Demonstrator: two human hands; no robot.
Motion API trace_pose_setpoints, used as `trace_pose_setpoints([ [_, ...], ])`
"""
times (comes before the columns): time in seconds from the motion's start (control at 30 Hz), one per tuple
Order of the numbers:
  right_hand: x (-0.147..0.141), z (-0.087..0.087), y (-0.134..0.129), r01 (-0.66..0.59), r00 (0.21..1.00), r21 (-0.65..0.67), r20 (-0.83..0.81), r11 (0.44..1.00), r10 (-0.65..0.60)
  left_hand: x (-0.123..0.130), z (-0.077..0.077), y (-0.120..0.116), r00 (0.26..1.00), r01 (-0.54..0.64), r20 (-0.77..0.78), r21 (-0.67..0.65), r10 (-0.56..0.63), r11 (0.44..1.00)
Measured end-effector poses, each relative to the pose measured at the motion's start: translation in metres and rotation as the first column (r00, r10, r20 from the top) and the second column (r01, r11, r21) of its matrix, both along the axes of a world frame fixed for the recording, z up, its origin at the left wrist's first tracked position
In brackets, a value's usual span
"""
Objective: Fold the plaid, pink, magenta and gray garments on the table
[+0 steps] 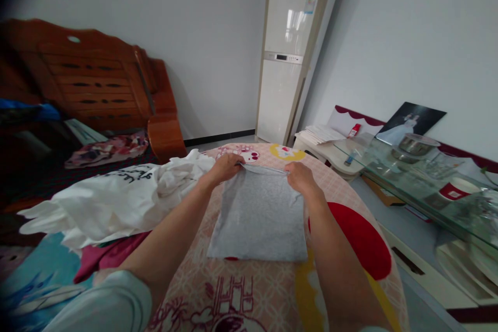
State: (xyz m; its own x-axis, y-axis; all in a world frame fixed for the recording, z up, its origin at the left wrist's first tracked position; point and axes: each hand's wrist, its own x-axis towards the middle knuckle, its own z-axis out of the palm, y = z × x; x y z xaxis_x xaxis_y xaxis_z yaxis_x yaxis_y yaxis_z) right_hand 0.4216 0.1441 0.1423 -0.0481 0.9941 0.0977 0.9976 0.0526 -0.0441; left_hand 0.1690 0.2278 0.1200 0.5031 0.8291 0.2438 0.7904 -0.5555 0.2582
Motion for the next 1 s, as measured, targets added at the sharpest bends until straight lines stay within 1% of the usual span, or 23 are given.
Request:
trace_pose_setpoints([
  [0.13,-0.005,-0.009,0.028,0.147,0.988,0.044,0.036,0.988,-0.148,0.015,-0.002,0.019,0.997,-0.073,0.006,0.007,0.073,0.997],
  [0.2,-0.007,-0.018,0.038,0.199,0.978,0.077,0.045,0.977,-0.203,0.022,-0.008,0.025,0.99,-0.142,0.028,0.006,0.141,0.99],
  [0.3,-0.011,-0.039,0.04,0.224,0.971,0.122,0.06,0.967,-0.232,0.031,-0.027,0.024,0.96,-0.261,0.126,0.079,0.25,0.962],
  [0.37,-0.015,-0.056,0.03,0.217,0.974,0.163,0.034,0.962,-0.225,0.034,-0.045,0.012,0.948,-0.27,0.208,0.119,0.242,0.956],
  [0.4,-0.017,-0.066,0.023,0.205,0.978,0.168,0.005,0.964,-0.209,0.035,-0.055,0.002,0.953,-0.227,0.231,0.109,0.198,0.968],
  [0.43,-0.02,-0.077,0.013,0.191,0.982,0.145,-0.034,0.971,-0.188,0.035,-0.065,-0.009,0.964,-0.143,0.236,0.078,0.122,0.987],
  [0.47,-0.024,-0.088,0.002,0.152,0.987,0.108,-0.069,0.982,-0.145,0.034,-0.075,-0.023,0.972,-0.045,0.232,0.039,0.034,0.998],
  [0.5,-0.028,-0.099,-0.009,0.102,0.99,0.083,-0.105,0.991,-0.093,0.033,-0.084,-0.037,0.973,0.039,0.226,0.006,-0.04,0.999],
  [0.57,-0.037,-0.12,-0.03,0.024,0.987,0.113,-0.162,0.993,-0.006,0.03,-0.101,-0.064,0.969,0.166,0.19,-0.03,-0.157,0.986],
  [0.6,-0.041,-0.13,-0.039,0.016,0.985,0.142,-0.172,0.99,0.009,0.028,-0.108,-0.075,0.971,0.2,0.147,-0.048,-0.191,0.979],
  [0.67,-0.047,-0.143,-0.051,0.01,0.984,0.174,-0.177,0.985,0.021,0.024,-0.117,-0.087,0.974,0.222,0.065,-0.065,-0.218,0.973],
  [0.73,-0.047,-0.149,-0.056,0.02,0.98,0.182,-0.198,0.983,0.016,0.02,-0.119,-0.089,0.976,0.22,0.022,-0.088,-0.219,0.972],
  [0.8,-0.042,-0.146,-0.059,0.049,0.968,0.19,-0.251,0.981,0.001,0.017,-0.112,-0.086,0.977,0.212,0.048,-0.131,-0.207,0.969],
  [0.87,-0.036,-0.138,-0.064,0.083,0.945,0.208,-0.326,0.975,-0.011,0.014,-0.099,-0.085,0.974,0.203,0.137,-0.186,-0.179,0.961],
  [0.93,-0.033,-0.128,-0.075,0.084,0.917,0.213,-0.398,0.973,0.008,0.009,-0.085,-0.089,0.954,0.221,0.253,-0.241,-0.159,0.945],
  [0.97,-0.032,-0.124,-0.082,0.065,0.903,0.21,-0.428,0.976,0.032,0.006,-0.08,-0.093,0.936,0.254,0.307,-0.257,-0.171,0.932],
  [1.0,-0.033,-0.121,-0.089,0.029,0.889,0.204,-0.453,0.979,0.068,0.003,-0.077,-0.098,0.914,0.307,0.349,-0.261,-0.207,0.915],
])
